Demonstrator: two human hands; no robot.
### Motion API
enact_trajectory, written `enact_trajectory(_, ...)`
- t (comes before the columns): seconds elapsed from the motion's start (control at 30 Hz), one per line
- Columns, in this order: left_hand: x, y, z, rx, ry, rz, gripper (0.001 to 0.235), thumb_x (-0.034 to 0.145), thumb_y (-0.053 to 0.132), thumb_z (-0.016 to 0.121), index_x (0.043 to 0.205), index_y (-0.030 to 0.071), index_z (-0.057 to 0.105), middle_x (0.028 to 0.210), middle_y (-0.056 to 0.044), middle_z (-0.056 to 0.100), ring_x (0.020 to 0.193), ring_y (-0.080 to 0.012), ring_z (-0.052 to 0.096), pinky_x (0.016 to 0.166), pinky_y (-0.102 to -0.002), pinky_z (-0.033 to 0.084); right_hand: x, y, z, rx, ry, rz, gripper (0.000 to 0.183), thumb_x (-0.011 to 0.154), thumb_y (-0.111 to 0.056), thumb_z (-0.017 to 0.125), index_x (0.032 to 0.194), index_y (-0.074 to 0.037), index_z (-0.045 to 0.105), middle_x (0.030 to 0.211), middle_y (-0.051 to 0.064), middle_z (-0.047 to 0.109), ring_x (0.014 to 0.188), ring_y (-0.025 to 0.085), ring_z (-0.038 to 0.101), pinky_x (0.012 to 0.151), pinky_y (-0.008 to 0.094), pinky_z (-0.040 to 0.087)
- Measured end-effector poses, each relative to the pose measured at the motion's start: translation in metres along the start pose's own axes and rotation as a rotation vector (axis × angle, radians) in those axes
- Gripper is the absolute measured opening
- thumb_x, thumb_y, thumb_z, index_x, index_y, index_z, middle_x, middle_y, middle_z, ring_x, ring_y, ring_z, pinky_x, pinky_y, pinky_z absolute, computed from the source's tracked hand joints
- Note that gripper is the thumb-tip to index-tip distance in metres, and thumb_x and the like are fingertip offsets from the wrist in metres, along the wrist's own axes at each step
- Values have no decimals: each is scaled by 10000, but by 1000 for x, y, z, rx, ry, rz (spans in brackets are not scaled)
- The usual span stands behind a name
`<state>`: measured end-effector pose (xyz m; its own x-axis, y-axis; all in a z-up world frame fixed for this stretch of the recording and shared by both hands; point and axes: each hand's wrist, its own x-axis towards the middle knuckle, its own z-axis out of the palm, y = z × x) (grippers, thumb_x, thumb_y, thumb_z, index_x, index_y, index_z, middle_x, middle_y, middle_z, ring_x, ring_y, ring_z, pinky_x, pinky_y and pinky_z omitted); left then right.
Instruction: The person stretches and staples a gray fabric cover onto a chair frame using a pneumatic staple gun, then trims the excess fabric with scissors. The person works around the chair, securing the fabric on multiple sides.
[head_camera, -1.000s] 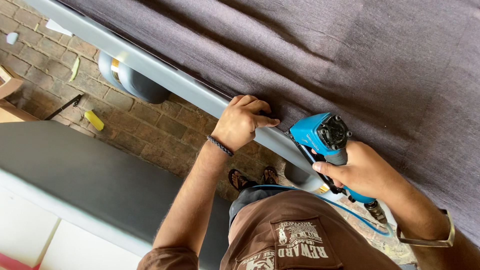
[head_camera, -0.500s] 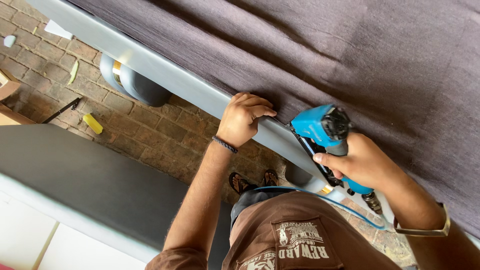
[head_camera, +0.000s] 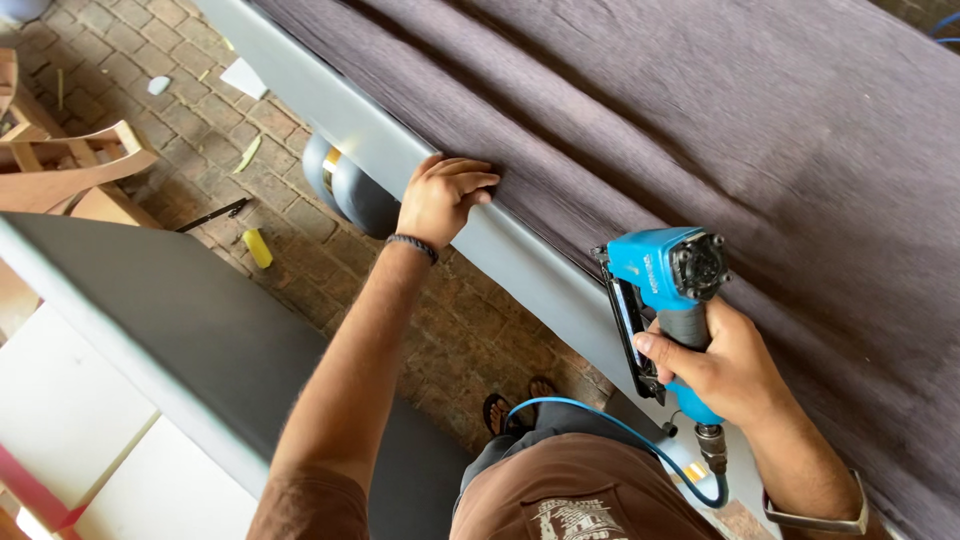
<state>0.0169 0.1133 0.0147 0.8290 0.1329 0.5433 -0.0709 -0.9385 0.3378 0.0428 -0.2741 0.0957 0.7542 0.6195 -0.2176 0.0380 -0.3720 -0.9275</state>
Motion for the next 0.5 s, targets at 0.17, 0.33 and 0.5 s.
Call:
enact_trajectory(0.17,26,-23,-20,-136,-303,64,160,894,232,750,1048,229,793,1137,20,766,1108,-194,696,979,-375,549,44,-17,9,64,-151,43,213,786,-181,783,857,-36,644,561,65,630,499,150,606,477,309,493)
enact_trajectory(0.33,47,-27,-9,-74,-393,169,30,971,178,716,966,166,743,968,-1,726,982,-186,687,887,-343,552,89,-27,9,76,-286,5,222,793,-204,768,838,-39,627,561,60,642,491,147,618,473,312,512)
enact_trajectory(0.5,49,-22,-13,44,-357,218,84,951,41,702,958,124,694,951,-34,671,991,-218,656,886,-397,535,116,-41,18,-19,-376,145,253,795,-257,753,753,-25,659,536,69,643,473,167,622,471,334,518)
